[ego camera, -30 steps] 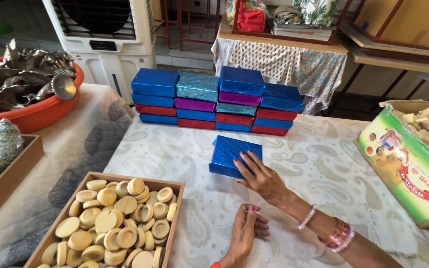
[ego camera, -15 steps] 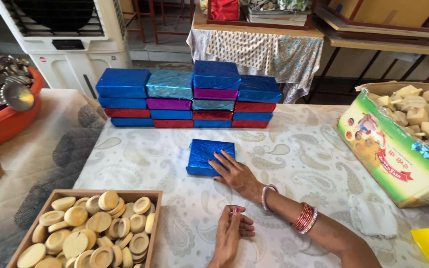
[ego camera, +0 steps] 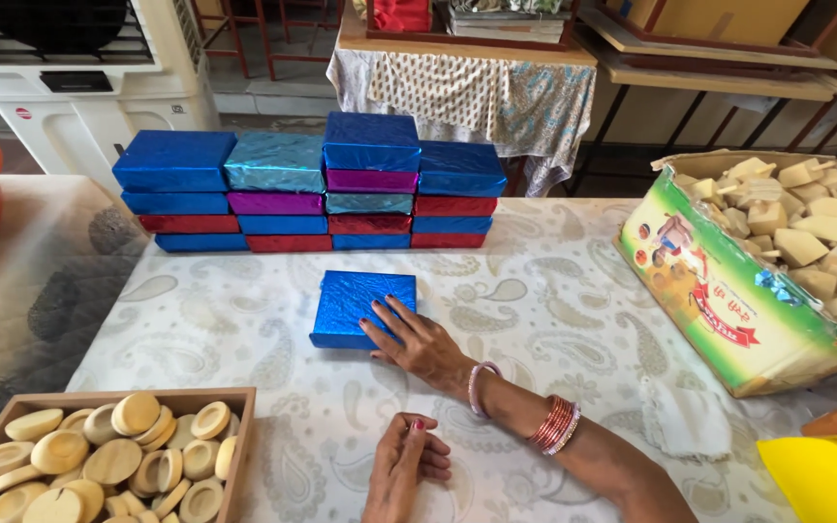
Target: The person wraps a small box with blue metallic paper, folds the edges, and stacks it with other wrapped boxes. Then, the person wipes several small wooden pieces with a white cloth, handling them one at a time.
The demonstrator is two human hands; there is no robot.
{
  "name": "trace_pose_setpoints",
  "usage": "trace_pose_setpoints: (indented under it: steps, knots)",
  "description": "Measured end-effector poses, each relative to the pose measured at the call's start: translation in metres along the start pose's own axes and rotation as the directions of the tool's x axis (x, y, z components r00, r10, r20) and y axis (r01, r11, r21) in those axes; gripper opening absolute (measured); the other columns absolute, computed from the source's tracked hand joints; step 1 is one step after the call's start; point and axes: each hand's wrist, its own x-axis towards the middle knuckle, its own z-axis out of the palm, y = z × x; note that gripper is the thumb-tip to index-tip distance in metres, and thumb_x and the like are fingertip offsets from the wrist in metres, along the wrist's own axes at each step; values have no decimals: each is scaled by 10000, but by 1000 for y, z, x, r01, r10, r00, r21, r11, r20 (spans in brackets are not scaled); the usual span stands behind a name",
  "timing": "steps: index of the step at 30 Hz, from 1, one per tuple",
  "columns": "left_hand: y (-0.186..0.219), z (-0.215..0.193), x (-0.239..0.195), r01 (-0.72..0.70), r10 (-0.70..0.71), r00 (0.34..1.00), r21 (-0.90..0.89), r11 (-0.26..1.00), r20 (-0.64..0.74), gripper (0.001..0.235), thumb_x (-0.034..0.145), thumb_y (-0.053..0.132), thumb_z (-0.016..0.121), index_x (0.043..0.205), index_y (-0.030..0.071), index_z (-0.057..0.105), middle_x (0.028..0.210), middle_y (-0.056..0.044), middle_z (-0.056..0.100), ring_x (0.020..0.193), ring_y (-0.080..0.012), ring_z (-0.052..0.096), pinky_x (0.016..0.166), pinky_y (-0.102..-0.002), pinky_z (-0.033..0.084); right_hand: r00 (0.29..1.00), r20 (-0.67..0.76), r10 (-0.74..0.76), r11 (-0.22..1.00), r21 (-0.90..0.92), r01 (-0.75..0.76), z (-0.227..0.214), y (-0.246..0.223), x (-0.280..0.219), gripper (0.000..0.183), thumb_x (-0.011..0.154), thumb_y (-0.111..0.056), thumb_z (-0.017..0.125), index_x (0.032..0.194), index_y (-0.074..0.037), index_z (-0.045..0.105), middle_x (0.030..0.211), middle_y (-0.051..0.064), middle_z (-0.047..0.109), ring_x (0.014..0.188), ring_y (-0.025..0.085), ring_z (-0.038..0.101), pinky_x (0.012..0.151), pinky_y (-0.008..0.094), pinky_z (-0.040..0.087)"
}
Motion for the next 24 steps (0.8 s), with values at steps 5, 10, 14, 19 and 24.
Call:
trace_pose_setpoints:
  steps: [5,10,14,19,24]
  knots:
    - [12,4,-4,42,-41,999,48,998,-19,352,1034,320,455,1148,10,577,844,-132,674,700,-184,669,644,-327,609,999,-11,-39,999,26,39,3,0,1,574,953,-407,696,1441,-130,573,1450,193,573,1376,360,532,855,406,641]
    - [30,15,-16,30,-28,999,86,996,-23,395,1054,353,434,1153,-4,570,843,-125,660,709,-176,655,646,-316,590,999,45,-11,997,75,8,3,-4,-1,571,955,-411,696,1434,-122,579,1453,173,577,1381,352,533,828,407,637]
    - [26,15,-15,9,-10,1000,82,997,4,385,1054,348,438,1160,0,565,854,-117,658,722,-172,658,658,-313,596,998,64,4,997,70,-9,0,-4,0,564,947,-414,689,1426,-137,582,1453,144,576,1375,333,532,806,411,639]
    - [29,15,-16,2,-4,1000,86,996,14,379,1057,348,441,1162,4,560,856,-111,651,724,-169,656,660,-308,597,1000,20,-2,999,53,1,-2,-8,3,552,949,-412,667,1423,-144,576,1470,134,574,1386,326,528,833,398,641]
    - [24,13,-12,5,-7,1000,86,996,23,392,1061,362,442,1159,2,561,861,-110,655,734,-164,656,662,-305,595,1000,30,-1,1000,16,0,-2,-6,4,577,951,-429,657,1441,-136,569,1462,137,574,1376,335,523,832,402,641]
